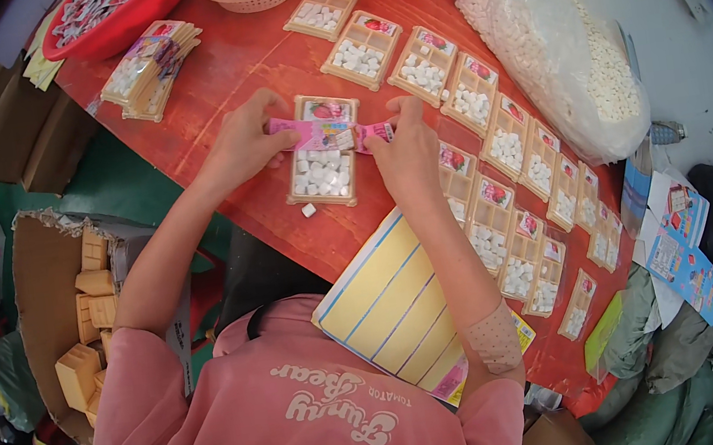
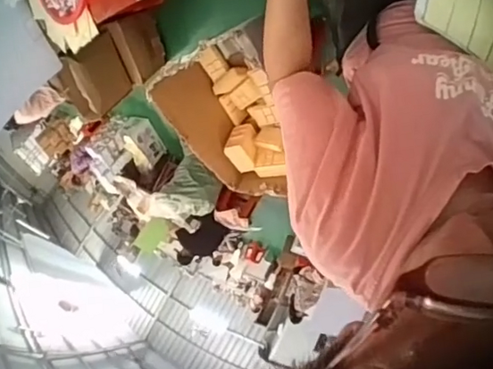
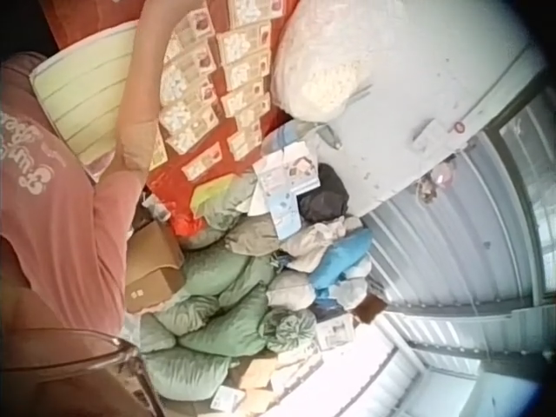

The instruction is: The recorder packages small white items into plastic bags and seals them with labels at a workbench.

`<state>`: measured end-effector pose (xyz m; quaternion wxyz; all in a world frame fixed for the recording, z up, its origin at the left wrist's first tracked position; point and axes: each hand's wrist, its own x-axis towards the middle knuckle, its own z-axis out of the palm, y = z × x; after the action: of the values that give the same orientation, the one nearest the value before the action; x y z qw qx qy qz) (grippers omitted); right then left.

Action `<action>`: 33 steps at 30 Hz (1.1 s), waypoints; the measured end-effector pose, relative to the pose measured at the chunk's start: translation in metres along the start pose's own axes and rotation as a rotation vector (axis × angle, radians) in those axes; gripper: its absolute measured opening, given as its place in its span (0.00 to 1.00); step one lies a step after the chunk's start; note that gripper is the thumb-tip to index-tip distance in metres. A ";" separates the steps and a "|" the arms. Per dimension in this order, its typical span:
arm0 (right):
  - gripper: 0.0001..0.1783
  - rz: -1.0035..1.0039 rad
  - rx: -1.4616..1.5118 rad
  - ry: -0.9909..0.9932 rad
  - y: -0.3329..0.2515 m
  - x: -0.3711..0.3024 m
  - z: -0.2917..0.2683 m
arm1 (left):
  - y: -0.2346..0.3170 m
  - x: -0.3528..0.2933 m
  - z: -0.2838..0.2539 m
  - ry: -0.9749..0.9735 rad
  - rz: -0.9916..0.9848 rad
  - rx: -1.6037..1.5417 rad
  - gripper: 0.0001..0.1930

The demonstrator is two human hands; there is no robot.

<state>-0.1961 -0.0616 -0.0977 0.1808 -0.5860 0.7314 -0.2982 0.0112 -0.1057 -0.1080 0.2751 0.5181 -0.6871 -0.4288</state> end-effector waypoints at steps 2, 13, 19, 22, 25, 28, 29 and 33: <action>0.23 -0.044 0.009 -0.084 -0.016 -0.001 0.010 | -0.009 -0.018 -0.015 0.085 -0.060 -0.098 0.15; 0.22 -0.209 0.128 -0.429 -0.080 -0.024 0.062 | -0.061 -0.121 -0.049 0.405 -0.257 -0.441 0.07; 0.21 -0.236 0.075 -0.458 -0.091 -0.033 0.070 | -0.066 -0.133 -0.034 0.372 -0.286 -0.954 0.09; 0.21 -0.240 0.075 -0.461 -0.088 -0.031 0.072 | -0.061 -0.134 -0.032 0.376 -0.319 -0.709 0.13; 0.21 -0.211 0.089 -0.455 -0.086 -0.029 0.073 | -0.062 -0.131 -0.028 0.341 -0.279 -0.724 0.14; 0.18 -0.226 0.120 -0.466 -0.081 -0.024 0.070 | -0.061 -0.128 -0.031 0.324 -0.345 -0.835 0.12; 0.17 -0.106 0.285 -0.537 -0.082 -0.023 0.067 | -0.064 -0.128 -0.033 0.311 -0.348 -0.985 0.11; 0.13 0.151 0.731 -0.707 -0.087 -0.023 0.052 | -0.059 -0.132 -0.038 0.202 -0.232 -1.359 0.08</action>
<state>-0.0930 -0.0628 -0.0824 0.6313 -0.4950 0.5138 -0.3040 0.1116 0.0023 -0.1328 0.5533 0.3388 -0.1777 -0.7399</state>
